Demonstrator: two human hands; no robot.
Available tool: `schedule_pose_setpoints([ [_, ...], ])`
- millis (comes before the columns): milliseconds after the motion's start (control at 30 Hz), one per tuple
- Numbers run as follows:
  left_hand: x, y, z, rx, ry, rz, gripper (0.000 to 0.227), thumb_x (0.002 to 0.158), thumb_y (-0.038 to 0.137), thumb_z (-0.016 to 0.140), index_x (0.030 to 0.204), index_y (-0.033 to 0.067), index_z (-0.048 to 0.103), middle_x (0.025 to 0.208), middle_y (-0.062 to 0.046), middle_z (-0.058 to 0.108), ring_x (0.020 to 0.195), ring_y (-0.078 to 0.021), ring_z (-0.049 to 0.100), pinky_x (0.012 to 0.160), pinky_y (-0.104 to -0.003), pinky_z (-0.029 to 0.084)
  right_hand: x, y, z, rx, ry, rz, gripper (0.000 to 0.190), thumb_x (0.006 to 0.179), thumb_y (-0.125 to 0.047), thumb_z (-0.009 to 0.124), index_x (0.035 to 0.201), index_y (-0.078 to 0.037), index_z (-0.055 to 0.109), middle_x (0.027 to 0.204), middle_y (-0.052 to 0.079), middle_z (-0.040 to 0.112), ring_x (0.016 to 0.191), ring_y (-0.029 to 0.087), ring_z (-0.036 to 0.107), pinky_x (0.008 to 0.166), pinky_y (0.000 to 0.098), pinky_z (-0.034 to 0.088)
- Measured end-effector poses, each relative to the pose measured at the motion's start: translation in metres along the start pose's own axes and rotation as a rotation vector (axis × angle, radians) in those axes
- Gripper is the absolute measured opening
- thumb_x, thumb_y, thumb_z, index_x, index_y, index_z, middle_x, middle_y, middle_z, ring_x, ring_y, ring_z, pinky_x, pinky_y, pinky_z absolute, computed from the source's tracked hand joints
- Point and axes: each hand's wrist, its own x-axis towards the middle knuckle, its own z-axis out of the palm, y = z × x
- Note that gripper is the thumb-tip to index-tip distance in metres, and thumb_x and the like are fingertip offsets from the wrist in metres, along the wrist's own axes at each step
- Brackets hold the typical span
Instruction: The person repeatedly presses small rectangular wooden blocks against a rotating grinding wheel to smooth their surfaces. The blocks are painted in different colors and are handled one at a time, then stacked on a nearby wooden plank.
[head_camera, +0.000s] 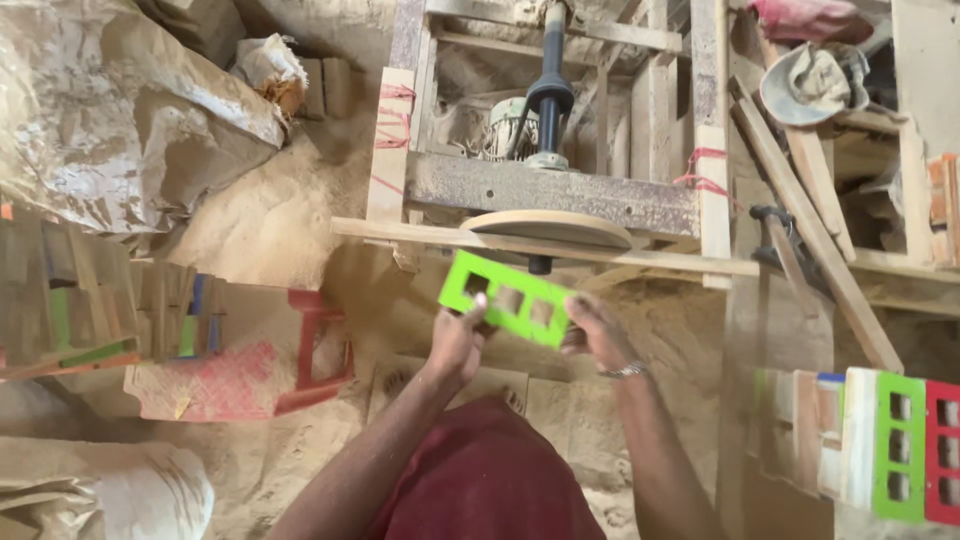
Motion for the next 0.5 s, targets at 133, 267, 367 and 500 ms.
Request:
schedule_pose_setpoints([
  [133, 0.036, 0.016, 0.006, -0.059, 0.061, 0.117, 0.037, 0.1, 0.001, 0.053, 0.136, 0.0106, 0.05, 0.131, -0.009, 0.061, 0.114, -0.0265, 0.063, 0.095, -0.048, 0.055, 0.034, 0.004, 0.053, 0.554, -0.01, 0.307, 0.059, 0.092, -0.066, 0.054, 0.103, -0.009, 0.066, 0.075, 0.01, 0.067, 0.058, 0.021, 0.067, 0.05, 0.0326, 0.051],
  [267, 0.063, 0.036, 0.005, -0.068, 0.125, 0.134, 0.04, 0.101, 0.002, 0.05, 0.139, 0.0132, 0.048, 0.136, -0.006, 0.056, 0.119, -0.0237, 0.06, 0.097, -0.048, 0.056, 0.075, 0.0, 0.095, 0.533, 0.241, 0.189, 0.053, 0.094, -0.065, 0.054, 0.086, -0.013, 0.061, 0.058, 0.002, 0.053, 0.04, 0.016, 0.05, 0.037, 0.03, 0.037],
  [367, 0.07, 0.049, 0.007, 0.031, 0.189, 0.06, 0.04, 0.102, 0.002, 0.052, 0.141, 0.0082, 0.051, 0.138, -0.011, 0.058, 0.119, -0.0265, 0.061, 0.096, -0.048, 0.055, 0.088, -0.004, 0.107, 0.382, 0.369, 0.11, 0.051, 0.096, -0.063, 0.054, 0.082, -0.015, 0.062, 0.052, -0.003, 0.046, 0.037, 0.01, 0.041, 0.034, 0.028, 0.032],
  [500, 0.067, 0.037, 0.024, 0.048, 0.263, 0.014, 0.05, 0.099, 0.001, 0.048, 0.146, 0.0168, 0.043, 0.137, -0.007, 0.054, 0.116, -0.0242, 0.059, 0.096, -0.047, 0.055, 0.084, -0.001, 0.091, 0.353, 0.409, 0.087, 0.054, 0.097, -0.064, 0.052, 0.075, -0.015, 0.058, 0.05, -0.005, 0.044, 0.035, 0.008, 0.038, 0.033, 0.0268, 0.03],
])
